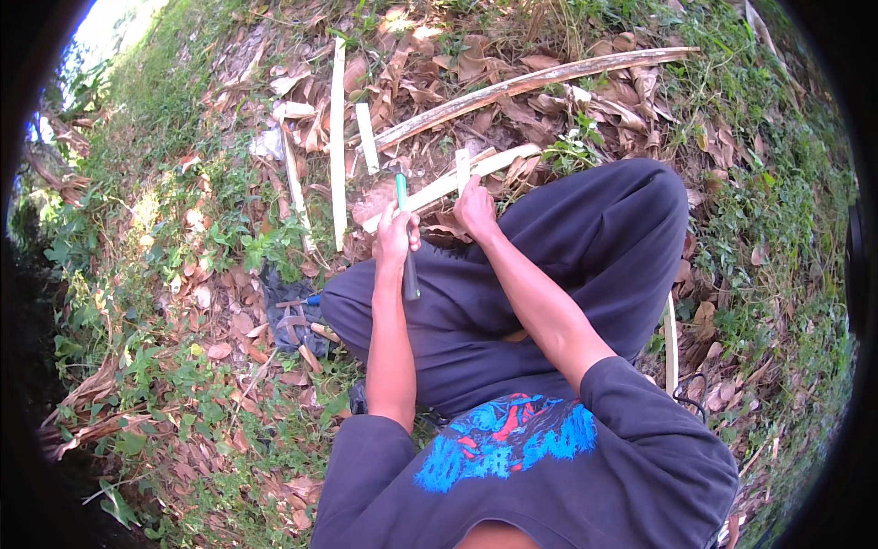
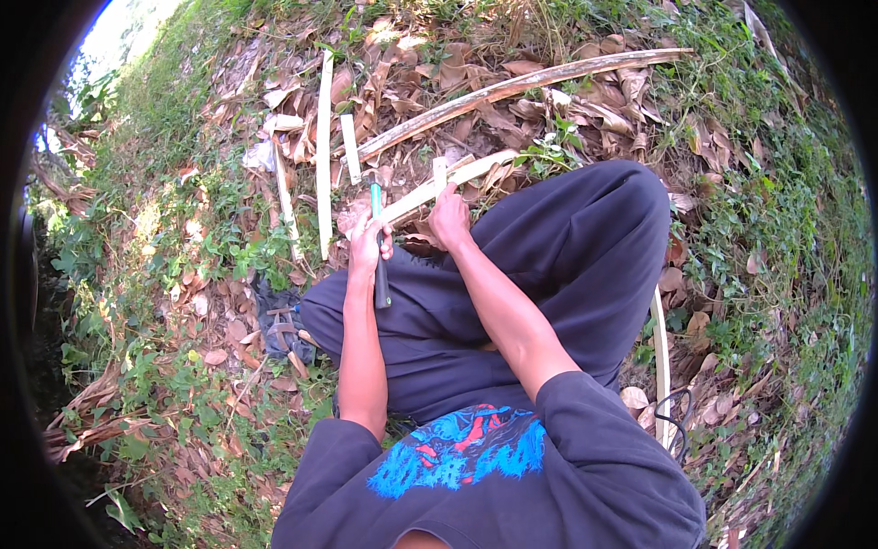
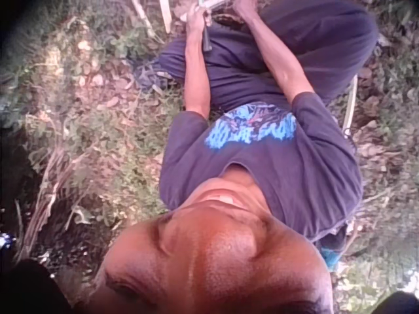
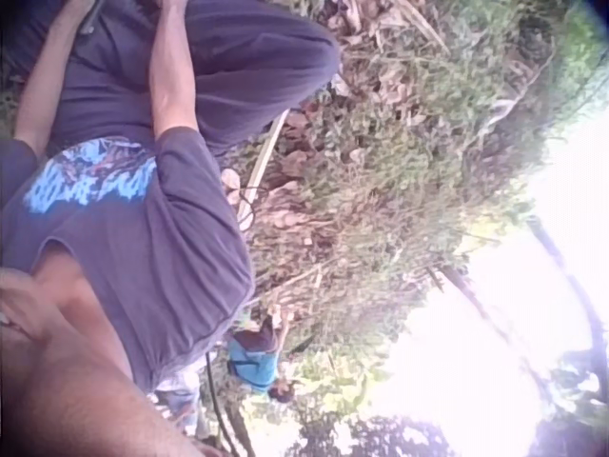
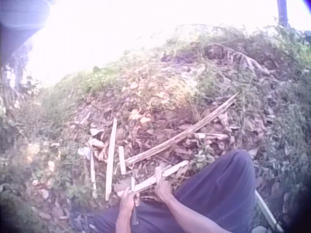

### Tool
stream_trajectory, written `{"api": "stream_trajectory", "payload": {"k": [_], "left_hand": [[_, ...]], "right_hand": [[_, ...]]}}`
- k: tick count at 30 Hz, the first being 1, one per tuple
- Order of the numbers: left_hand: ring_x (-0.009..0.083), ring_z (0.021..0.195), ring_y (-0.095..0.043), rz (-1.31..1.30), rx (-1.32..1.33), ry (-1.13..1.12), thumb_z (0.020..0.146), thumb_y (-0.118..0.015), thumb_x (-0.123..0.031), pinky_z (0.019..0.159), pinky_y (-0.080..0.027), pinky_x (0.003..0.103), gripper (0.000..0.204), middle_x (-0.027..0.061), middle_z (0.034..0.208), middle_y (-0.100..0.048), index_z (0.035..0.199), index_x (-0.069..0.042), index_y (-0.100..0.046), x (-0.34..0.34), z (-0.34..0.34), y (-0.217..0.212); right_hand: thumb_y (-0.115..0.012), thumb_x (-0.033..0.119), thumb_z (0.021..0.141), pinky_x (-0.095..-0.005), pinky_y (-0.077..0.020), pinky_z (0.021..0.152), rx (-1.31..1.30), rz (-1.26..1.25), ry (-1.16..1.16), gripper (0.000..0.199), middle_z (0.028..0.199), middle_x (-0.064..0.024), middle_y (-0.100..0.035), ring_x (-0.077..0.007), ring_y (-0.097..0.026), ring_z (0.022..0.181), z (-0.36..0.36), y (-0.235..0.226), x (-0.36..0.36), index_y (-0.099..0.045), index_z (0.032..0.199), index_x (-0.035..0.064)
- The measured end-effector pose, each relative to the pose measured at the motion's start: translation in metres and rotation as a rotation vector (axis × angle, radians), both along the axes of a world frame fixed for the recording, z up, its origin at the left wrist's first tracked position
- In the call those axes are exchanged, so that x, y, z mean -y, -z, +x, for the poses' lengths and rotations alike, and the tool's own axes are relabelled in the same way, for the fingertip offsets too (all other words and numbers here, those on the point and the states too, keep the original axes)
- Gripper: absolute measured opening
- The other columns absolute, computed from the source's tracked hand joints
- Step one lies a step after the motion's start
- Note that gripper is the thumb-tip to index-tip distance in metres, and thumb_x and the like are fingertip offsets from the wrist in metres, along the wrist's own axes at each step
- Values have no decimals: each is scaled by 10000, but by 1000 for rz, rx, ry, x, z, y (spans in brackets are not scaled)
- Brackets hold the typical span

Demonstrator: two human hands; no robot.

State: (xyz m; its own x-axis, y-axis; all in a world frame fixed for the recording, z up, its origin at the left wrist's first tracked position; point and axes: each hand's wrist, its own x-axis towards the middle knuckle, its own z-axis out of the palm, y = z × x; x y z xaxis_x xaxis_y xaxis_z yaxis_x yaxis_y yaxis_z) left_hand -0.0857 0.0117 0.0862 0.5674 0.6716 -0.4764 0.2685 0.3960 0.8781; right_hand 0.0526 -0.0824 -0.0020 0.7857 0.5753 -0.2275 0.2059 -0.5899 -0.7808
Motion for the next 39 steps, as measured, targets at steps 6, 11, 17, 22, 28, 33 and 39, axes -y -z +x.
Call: {"api": "stream_trajectory", "payload": {"k": [6,11,17,22,28,33,39], "left_hand": [[66,517,-468,202,-178,229,996,-469,-163,429,-398,222,386,14,765,-556,1373,-82,-444,4,4,-22],[58,507,-455,338,-364,352,1020,-439,-200,417,-391,227,418,11,709,-534,1422,-87,-449,13,11,-17],[70,490,-485,605,-370,432,1027,-419,-245,414,-404,249,305,-4,654,-519,1213,-38,-544,6,15,4],[450,694,-589,796,-268,380,1004,-405,-195,644,-425,525,280,246,721,-574,1095,24,-555,16,50,-34],[510,908,-607,766,-538,411,996,-412,-206,732,-440,561,294,328,907,-626,1146,-6,-568,19,36,-20],[134,495,-508,919,-223,260,1025,-401,-213,459,-407,326,277,55,621,-512,1139,-21,-564,26,53,-36],[490,843,-628,713,-528,348,1009,-398,-237,711,-469,530,392,293,851,-648,1248,44,-531,24,41,-19]], "right_hand": [[-489,122,891,-566,-510,684,67,136,-109,307,697,-300,-624,-507,-647,728,29,13,8,-413,1162,2],[-484,253,988,-562,-521,664,151,53,-178,255,726,-299,-634,-487,-652,721,32,8,23,-485,1040,3],[-483,293,1017,-543,-541,661,188,-12,-226,332,748,-259,-657,-457,-667,736,19,11,37,-525,904,-16],[-489,275,1020,-509,-562,660,262,-55,-225,288,790,-231,-676,-422,-684,738,19,5,38,-506,924,4],[-497,239,1008,-456,-589,639,323,-92,-250,231,794,-191,-688,-347,-715,751,10,9,32,-530,910,32],[-500,250,1006,-471,-576,603,301,-92,-221,243,755,-199,-672,-369,-702,711,14,17,36,-502,906,29],[-488,298,1019,-488,-569,606,230,-110,-175,276,742,-187,-674,-368,-702,710,10,22,26,-485,924,39]]}}
